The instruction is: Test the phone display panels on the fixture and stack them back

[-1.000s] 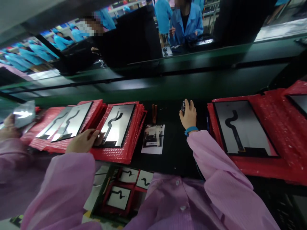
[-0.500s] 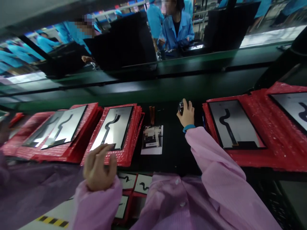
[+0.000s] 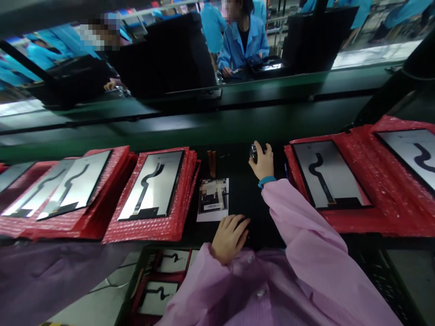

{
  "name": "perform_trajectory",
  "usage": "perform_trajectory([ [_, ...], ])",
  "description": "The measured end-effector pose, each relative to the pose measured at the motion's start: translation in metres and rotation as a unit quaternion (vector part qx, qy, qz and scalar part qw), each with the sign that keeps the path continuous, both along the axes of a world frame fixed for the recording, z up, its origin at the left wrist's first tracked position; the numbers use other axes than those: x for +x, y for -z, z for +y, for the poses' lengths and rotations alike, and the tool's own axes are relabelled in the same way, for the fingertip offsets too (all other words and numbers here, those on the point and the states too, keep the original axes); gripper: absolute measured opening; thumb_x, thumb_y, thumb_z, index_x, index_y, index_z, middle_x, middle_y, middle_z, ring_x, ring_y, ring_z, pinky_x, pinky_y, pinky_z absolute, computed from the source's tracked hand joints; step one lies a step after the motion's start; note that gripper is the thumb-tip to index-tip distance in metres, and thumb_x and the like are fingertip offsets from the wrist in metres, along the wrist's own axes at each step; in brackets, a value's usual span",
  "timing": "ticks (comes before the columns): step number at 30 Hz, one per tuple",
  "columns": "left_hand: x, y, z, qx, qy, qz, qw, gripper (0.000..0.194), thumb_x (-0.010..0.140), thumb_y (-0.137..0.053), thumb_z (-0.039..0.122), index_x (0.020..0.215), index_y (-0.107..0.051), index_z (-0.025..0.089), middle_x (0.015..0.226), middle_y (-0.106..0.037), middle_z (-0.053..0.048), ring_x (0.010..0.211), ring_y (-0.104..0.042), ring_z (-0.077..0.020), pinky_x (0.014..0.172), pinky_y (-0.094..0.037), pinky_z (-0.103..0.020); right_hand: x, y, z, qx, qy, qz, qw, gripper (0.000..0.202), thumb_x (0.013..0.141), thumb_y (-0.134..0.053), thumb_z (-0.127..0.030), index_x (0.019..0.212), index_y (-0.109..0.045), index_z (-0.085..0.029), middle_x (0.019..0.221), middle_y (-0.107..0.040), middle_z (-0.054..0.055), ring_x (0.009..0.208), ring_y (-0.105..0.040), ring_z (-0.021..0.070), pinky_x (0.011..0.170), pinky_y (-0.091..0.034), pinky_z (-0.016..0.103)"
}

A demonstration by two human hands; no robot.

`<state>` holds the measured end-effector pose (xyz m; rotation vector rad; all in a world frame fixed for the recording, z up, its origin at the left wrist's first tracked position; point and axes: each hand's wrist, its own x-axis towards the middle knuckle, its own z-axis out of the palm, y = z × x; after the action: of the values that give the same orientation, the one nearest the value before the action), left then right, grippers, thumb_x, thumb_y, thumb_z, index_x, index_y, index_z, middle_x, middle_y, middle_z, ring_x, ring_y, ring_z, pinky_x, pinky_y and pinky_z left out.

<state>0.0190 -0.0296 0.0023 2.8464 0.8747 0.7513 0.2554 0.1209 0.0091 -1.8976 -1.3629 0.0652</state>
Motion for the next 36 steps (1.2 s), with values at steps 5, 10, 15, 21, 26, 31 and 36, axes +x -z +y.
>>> perform_trajectory([
  [5,0.002,0.001,-0.003,0.008,-0.011,-0.008,1.0,0.026,0.097,-0.05,0.02,0.116,-0.068,0.018,0.111,-0.071,-0.01,0.1,-0.063,-0.0239,0.085,-0.053,-0.038,-0.002,-0.007,-0.002,-0.04,-0.012,0.011,0.999,0.073,0.083,-0.065,-0.024,0.152,-0.043,-0.021,0.157,-0.032,0.023,0.134,-0.043,0.0416,0.106,-0.044,0.062],
  [10,0.004,0.0,-0.002,0.008,-0.013,-0.022,1.0,0.025,0.097,-0.051,0.019,0.115,-0.068,0.016,0.109,-0.072,-0.01,0.098,-0.064,-0.0239,0.083,-0.054,-0.037,-0.015,-0.031,-0.045,-0.002,-0.051,0.02,0.998,0.08,0.091,-0.059,-0.029,0.161,-0.021,-0.017,0.16,-0.03,0.023,0.143,-0.035,0.0393,0.112,-0.04,0.063],
  [15,0.004,-0.002,-0.002,-0.04,-0.023,-0.027,0.999,0.024,0.097,-0.052,0.021,0.114,-0.068,0.018,0.109,-0.071,-0.01,0.099,-0.066,-0.0246,0.081,-0.055,-0.039,-0.033,-0.042,-0.155,0.043,-0.024,-0.086,0.995,0.057,0.095,-0.052,-0.021,0.15,-0.042,-0.024,0.147,-0.05,0.015,0.137,-0.042,0.0334,0.112,-0.044,0.057],
  [21,0.021,-0.023,0.003,-0.231,0.046,-0.056,0.97,0.024,0.099,-0.05,0.022,0.116,-0.068,0.02,0.107,-0.073,-0.009,0.1,-0.069,-0.0223,0.088,-0.058,-0.039,-0.006,-0.022,-0.25,0.044,0.164,-0.225,0.96,0.042,0.093,-0.056,-0.013,0.134,-0.056,-0.021,0.132,-0.063,0.017,0.125,-0.053,0.0351,0.105,-0.046,0.056],
  [26,0.077,-0.036,0.004,-0.472,0.12,-0.132,0.863,0.024,0.096,-0.055,0.027,0.114,-0.069,0.019,0.114,-0.072,-0.01,0.105,-0.069,-0.0212,0.097,-0.056,-0.039,0.032,-0.013,-0.267,0.093,0.201,-0.244,0.944,0.01,0.093,-0.065,-0.023,0.103,-0.066,-0.021,0.098,-0.072,0.011,0.091,-0.064,0.0259,0.087,-0.05,0.043],
  [31,0.143,-0.028,0.005,-0.682,0.089,-0.266,0.675,0.047,0.088,-0.07,0.049,0.122,-0.064,0.017,0.117,-0.071,-0.013,0.106,-0.069,-0.0225,0.092,-0.056,-0.036,0.042,-0.017,-0.268,0.104,0.19,-0.247,0.944,0.011,0.096,-0.06,-0.026,0.088,-0.065,-0.023,0.089,-0.073,0.006,0.087,-0.059,0.0247,0.082,-0.046,0.042],
  [36,0.179,-0.03,0.002,-0.743,0.041,-0.351,0.568,0.063,0.075,-0.08,0.059,0.117,-0.063,0.016,0.105,-0.072,-0.009,0.09,-0.07,-0.0194,0.082,-0.057,-0.033,0.021,-0.03,-0.274,0.108,0.117,-0.278,0.947,0.015,0.097,-0.056,-0.021,0.089,-0.067,-0.025,0.088,-0.075,0.003,0.087,-0.06,0.024,0.082,-0.045,0.042],
])
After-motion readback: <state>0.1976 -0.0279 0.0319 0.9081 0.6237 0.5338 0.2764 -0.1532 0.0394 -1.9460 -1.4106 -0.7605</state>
